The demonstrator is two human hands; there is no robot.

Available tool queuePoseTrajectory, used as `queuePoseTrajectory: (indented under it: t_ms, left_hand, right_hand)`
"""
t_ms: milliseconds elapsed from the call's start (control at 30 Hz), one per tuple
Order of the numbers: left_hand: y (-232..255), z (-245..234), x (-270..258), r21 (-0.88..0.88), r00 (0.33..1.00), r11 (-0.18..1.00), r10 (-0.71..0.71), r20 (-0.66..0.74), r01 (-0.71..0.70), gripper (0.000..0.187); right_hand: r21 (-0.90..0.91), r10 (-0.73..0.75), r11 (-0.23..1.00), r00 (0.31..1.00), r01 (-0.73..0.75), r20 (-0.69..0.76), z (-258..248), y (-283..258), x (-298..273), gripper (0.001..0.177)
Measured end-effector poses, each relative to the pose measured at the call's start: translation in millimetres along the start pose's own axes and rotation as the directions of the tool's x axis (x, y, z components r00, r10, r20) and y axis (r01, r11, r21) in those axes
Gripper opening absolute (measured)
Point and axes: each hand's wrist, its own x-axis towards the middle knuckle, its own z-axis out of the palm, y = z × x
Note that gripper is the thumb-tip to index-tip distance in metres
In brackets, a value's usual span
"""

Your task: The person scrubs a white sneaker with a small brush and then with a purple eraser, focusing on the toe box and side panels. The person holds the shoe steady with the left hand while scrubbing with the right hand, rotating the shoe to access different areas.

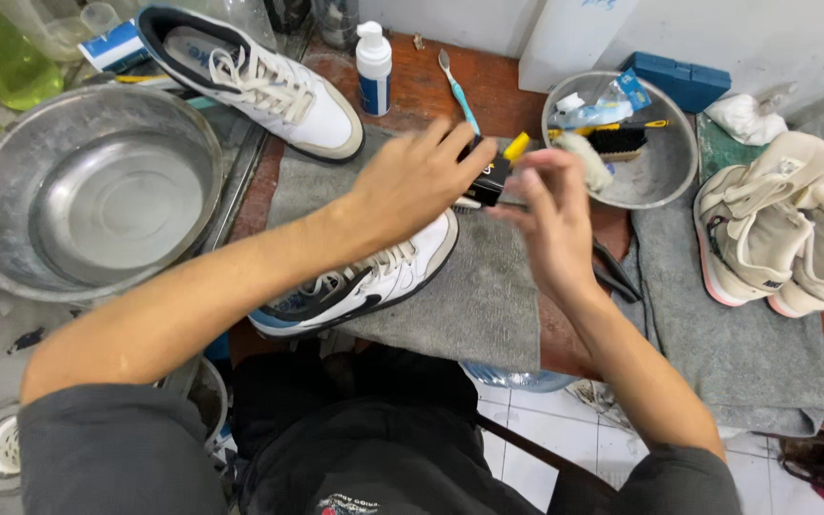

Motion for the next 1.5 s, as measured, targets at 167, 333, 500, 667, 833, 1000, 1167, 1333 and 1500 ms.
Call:
queuePoseTrajectory:
  t_ms: [167, 333, 500, 667, 833, 1000, 1167, 1333, 1500]
  left_hand:
    - [0, -17, 23, 0.225, 0.97, 0.944, 0.24, 0.035, -0.242, 0.008]
    - [-4, -9, 34, 0.302, 0.921, 0.871, 0.376, 0.097, -0.387, 0.022]
    - [-21, 11, 40, 0.184, 0.928, 0.914, 0.336, 0.159, -0.362, 0.036]
    - [-42, 45, 38, 0.027, 0.982, 0.994, 0.098, 0.158, -0.104, 0.04]
    - [-54, 107, 29, -0.256, 0.956, 0.961, -0.026, 0.293, 0.105, 0.053]
    - [-48, 136, 42, -0.378, 0.934, 0.92, 0.041, 0.354, 0.102, 0.046]
    - [-44, 153, 51, -0.451, 0.931, 0.885, 0.062, 0.361, 0.116, 0.041]
    - [-42, 159, 48, -0.377, 0.89, 0.921, 0.094, 0.447, 0.092, 0.051]
    - [-36, 79, 38, -0.409, 0.752, 0.846, 0.015, 0.659, 0.342, 0.068]
  right_hand:
    - [0.559, 0.379, 0.659, 0.864, -0.503, 0.331, -10, 36, 14, 0.03]
    - [0.619, 0.347, 0.576, 0.845, -0.534, 0.406, -14, 47, 19, 0.046]
    - [0.547, 0.27, 0.746, 0.923, -0.381, 0.276, -20, 54, 16, 0.027]
    - [0.495, 0.328, 0.798, 0.937, -0.345, 0.123, -29, 49, 26, 0.027]
    - [0.446, 0.325, 0.847, 0.946, -0.288, -0.008, -29, 50, 28, 0.019]
    - [0.312, 0.262, 0.921, 0.964, -0.235, -0.049, -32, 62, 28, 0.015]
    - [0.261, 0.228, 0.944, 0.971, -0.201, -0.074, -30, 64, 26, 0.019]
    - [0.223, 0.213, 0.956, 0.975, -0.193, -0.066, -29, 69, 27, 0.019]
    - [0.119, 0.158, 0.981, 0.985, -0.15, -0.064, -29, 74, 25, 0.021]
